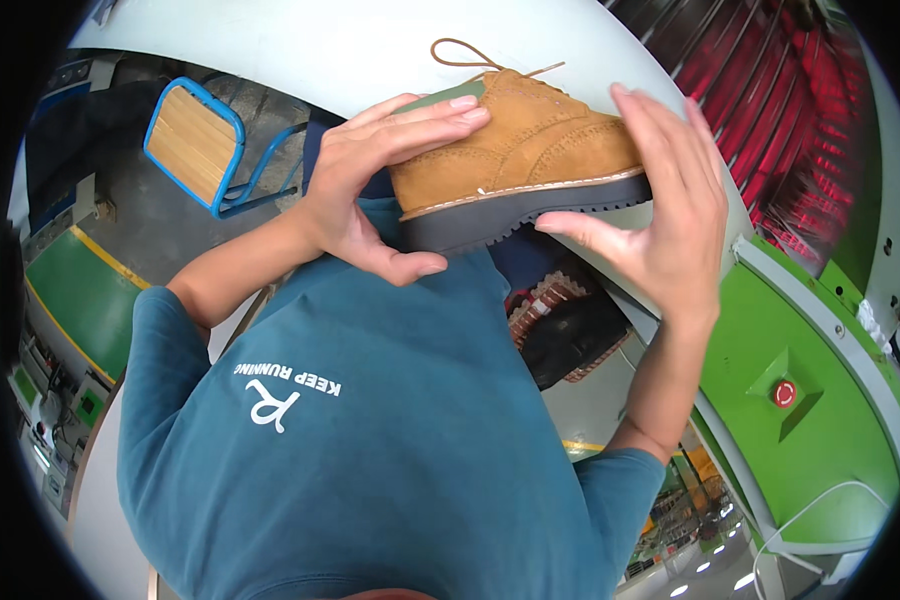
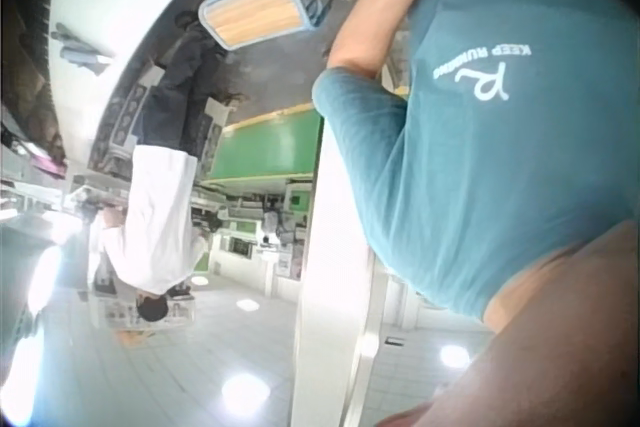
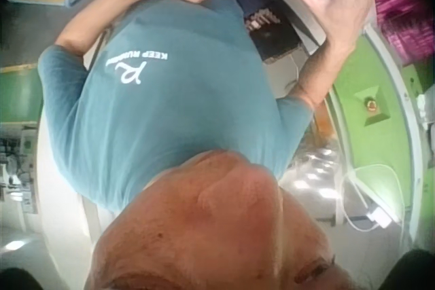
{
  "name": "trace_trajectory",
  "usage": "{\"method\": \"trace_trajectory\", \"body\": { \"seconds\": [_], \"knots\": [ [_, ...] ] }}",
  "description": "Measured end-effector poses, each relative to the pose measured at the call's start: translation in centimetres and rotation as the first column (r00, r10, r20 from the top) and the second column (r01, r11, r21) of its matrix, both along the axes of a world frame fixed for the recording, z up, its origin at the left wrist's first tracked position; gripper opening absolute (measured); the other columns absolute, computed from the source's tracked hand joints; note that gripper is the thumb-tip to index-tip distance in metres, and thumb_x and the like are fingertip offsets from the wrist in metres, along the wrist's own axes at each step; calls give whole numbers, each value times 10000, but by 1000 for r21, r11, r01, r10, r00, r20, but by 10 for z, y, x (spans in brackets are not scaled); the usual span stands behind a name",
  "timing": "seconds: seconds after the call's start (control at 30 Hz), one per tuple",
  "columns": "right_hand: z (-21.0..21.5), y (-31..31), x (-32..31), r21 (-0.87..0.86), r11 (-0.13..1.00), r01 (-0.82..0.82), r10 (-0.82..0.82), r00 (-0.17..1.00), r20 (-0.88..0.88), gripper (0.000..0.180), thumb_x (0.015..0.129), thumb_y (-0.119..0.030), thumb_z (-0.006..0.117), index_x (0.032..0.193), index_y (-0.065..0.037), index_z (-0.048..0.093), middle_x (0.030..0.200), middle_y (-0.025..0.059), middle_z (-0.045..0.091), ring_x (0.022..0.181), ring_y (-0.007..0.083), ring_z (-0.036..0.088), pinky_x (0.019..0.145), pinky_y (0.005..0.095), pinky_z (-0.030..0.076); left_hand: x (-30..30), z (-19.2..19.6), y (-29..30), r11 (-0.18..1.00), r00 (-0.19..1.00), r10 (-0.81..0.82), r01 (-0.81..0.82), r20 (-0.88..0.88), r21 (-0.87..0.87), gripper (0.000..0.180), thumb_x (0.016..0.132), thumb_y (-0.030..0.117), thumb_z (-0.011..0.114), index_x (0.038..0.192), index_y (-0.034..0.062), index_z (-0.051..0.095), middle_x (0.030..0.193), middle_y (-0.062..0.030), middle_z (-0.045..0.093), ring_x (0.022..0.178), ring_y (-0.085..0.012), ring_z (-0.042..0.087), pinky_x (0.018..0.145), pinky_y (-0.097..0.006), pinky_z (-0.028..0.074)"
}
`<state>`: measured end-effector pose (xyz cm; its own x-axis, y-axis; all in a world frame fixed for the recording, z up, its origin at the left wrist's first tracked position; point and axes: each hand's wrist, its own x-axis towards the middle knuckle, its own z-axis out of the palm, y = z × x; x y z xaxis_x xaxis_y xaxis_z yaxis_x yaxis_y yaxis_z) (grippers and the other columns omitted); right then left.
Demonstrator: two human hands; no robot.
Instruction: The person assembles brown suede shoes by hand on a factory assembly line. They pick up a shoe upper and a sole, align them, and press the components together to form the shoe. The person then places the finished shoe onto a moving conveyor belt and repeats the process with another pair of components.
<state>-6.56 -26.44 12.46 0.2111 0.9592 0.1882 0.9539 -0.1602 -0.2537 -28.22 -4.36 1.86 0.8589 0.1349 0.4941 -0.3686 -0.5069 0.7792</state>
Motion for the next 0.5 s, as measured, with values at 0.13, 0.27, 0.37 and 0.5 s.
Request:
{"method": "trace_trajectory", "body": {
  "seconds": [0.13,0.27,0.37,0.5],
  "knots": [
    [4,11,13,-81,992,-99,90,990,-104,955,598,-537,1005,1361,-29,737,1281,153,763,1205,388,716,1102,518,531,0,-1,0,1000,999,12,-12,35,-14,882,702,474,944,1391,-8,677,1411,-200,758,1356,-375,711,1121,-547,533],
    [0,14,18,-75,986,-148,136,981,-140,930,599,-511,1012,1342,-18,746,1234,139,775,1121,360,738,1000,472,563,0,-1,-1,999,999,21,-20,42,-26,863,696,467,953,1366,-7,685,1394,-204,765,1340,-372,722,1117,-551,536],
    [-1,17,19,-73,986,-150,136,978,-161,915,600,-496,1018,1332,-16,750,1202,127,784,1077,341,744,952,449,571,1,0,-3,997,998,50,-48,33,-57,808,662,452,955,1316,41,720,1415,-137,765,1324,-325,733,1104,-537,559],
    [0,17,18,-49,994,-101,89,973,-214,927,597,-476,1035,1355,-31,741,1156,119,796,1022,325,743,919,424,570,3,9,5,999,999,-41,40,-25,-9,887,670,444,962,1389,17,667,1402,-213,750,1369,-398,688,1143,-559,509]
  ]
}}
